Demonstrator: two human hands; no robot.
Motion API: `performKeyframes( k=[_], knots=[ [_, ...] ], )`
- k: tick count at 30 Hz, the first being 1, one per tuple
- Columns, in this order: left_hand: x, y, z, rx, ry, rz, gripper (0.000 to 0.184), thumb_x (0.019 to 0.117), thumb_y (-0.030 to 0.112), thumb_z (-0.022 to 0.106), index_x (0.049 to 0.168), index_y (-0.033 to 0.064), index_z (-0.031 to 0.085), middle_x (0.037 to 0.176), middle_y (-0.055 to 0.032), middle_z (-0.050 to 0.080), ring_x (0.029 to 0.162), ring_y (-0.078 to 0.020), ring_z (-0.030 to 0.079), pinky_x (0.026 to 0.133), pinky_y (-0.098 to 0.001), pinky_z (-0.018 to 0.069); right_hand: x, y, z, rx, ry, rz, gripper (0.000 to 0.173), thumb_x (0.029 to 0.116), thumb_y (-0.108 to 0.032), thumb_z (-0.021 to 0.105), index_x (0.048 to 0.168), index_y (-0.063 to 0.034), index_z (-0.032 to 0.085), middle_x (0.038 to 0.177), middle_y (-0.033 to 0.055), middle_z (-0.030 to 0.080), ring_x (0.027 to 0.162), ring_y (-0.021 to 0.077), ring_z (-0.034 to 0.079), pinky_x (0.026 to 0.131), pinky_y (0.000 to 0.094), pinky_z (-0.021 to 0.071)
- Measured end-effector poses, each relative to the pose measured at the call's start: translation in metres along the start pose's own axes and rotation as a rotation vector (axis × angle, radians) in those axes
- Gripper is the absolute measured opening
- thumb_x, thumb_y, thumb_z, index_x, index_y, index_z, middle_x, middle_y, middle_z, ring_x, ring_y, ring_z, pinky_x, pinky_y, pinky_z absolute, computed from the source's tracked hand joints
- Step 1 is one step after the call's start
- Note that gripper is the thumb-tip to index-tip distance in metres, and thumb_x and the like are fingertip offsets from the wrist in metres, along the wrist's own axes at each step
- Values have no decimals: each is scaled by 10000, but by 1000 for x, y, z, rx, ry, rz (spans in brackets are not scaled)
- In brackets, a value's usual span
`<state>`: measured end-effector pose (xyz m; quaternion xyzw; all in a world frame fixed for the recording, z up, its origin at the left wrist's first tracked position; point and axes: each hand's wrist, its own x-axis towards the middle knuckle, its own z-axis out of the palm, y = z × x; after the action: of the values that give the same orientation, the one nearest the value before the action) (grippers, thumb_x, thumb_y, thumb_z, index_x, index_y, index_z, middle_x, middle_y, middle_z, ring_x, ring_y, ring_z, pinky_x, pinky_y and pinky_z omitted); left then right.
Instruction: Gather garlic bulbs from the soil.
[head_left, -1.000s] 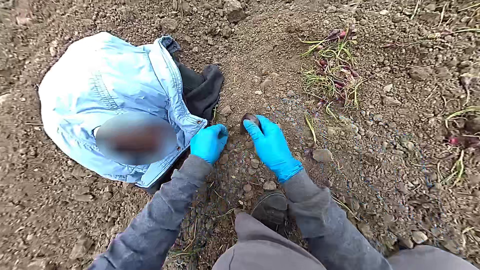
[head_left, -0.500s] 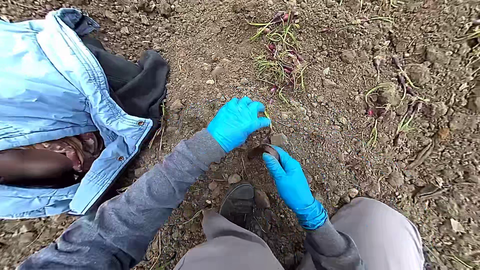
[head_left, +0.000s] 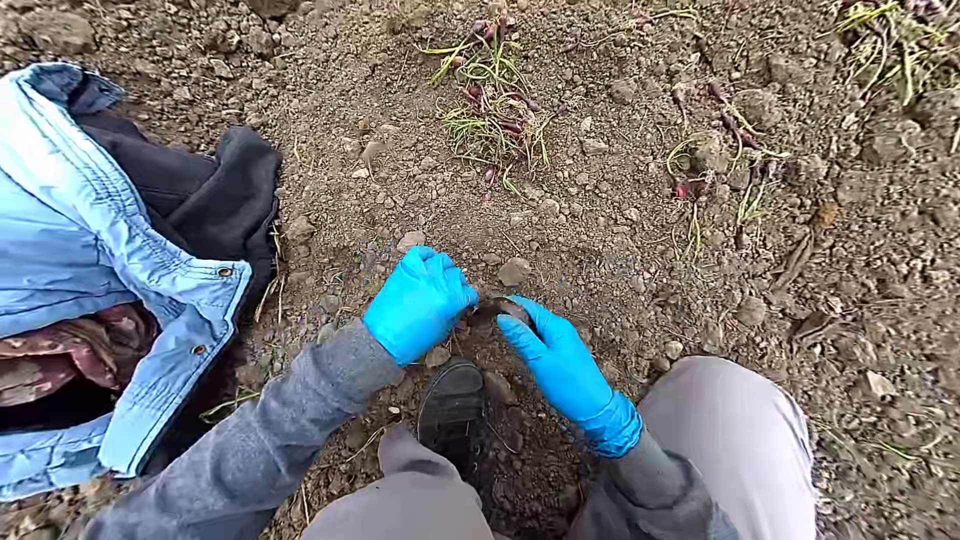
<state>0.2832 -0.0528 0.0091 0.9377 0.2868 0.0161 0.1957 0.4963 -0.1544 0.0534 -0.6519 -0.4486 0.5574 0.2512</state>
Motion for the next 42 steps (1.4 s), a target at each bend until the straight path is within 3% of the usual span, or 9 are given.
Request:
performKeyframes(
  k=[6, 9, 14, 18, 29, 32, 36, 39, 42],
  knots=[
    [11, 19, 28, -34, -57, -61, 146, 972, 278, 692, 1027, 225, 816, 1039, -48, 743, 1058, -296, 676, 1001, -572, 473, -82, -84, -128, 115, 210, -330, 331, 1070, -405, 533, 1252, -171, 680, 772, -116, 632, 583, -33, 524, 531, 164, 484],
    [77, -7, -16, 50, 85, -337, 257, 1029, 302, 600, 1156, 172, 781, 1116, -128, 746, 1094, -375, 675, 912, -563, 512, -49, -26, -76, 9, 356, -94, 362, 1023, -518, 577, 1160, -217, 726, 683, -56, 585, 528, 74, 518, 480, 276, 466],
    [170, -39, -19, 66, -318, -565, 239, 968, 163, 667, 1189, 76, 694, 1239, -180, 693, 1138, -413, 678, 867, -662, 549, -12, 53, -24, -215, 107, 183, 532, 1014, -653, 476, 1290, -254, 694, 879, -25, 707, 814, 130, 679, 748, 448, 572],
    [129, -23, -42, -22, -325, -581, 157, 896, 189, 712, 1040, 131, 693, 989, -135, 731, 943, -394, 709, 743, -669, 539, -13, 50, -27, -193, 138, 200, 515, 1015, -646, 487, 1285, -260, 695, 887, -25, 713, 818, 132, 684, 753, 452, 574],
    [-2, 22, -21, -947, -187, -759, 723, 804, 33, 880, 1430, 214, 567, 943, -5, 741, 786, -163, 739, 735, -375, 663, -22, 43, -17, -153, 240, 219, 446, 1025, -577, 539, 1290, -249, 687, 839, -4, 691, 734, 156, 659, 656, 456, 550],
    [9, 60, -13, -1057, 90, -685, 555, 810, -15, 851, 1291, 179, 652, 963, 18, 761, 793, -143, 751, 722, -342, 672, -40, 44, -9, -42, 220, 240, 473, 1041, -512, 548, 1404, -219, 619, 945, -5, 711, 795, 134, 669, 728, 406, 578],
    [30, 93, 65, -706, 155, -262, 113, 902, 48, 750, 1004, 94, 764, 1059, -46, 734, 932, -161, 726, 846, -383, 636, -78, -9, -59, 159, 295, 142, 379, 1027, -479, 593, 1273, -214, 706, 670, -21, 547, 520, 106, 479, 475, 269, 427],
    [29, 101, 88, -289, -122, -40, 223, 914, 48, 699, 1097, 148, 778, 1096, -80, 759, 1033, -310, 711, 841, -505, 581, -121, -60, -135, 123, 387, -172, 284, 1055, -364, 559, 1185, -152, 698, 693, -68, 592, 518, 38, 500, 465, 210, 449],
    [30, 78, 47, -159, 65, -47, 352, 900, 24, 662, 1196, 184, 767, 1153, -50, 768, 1052, -302, 723, 814, -482, 591, -131, -54, -170, 58, 411, -284, 266, 1087, -330, 492, 1175, -112, 616, 807, -27, 630, 624, 106, 587, 578, 301, 540]
  ],
)
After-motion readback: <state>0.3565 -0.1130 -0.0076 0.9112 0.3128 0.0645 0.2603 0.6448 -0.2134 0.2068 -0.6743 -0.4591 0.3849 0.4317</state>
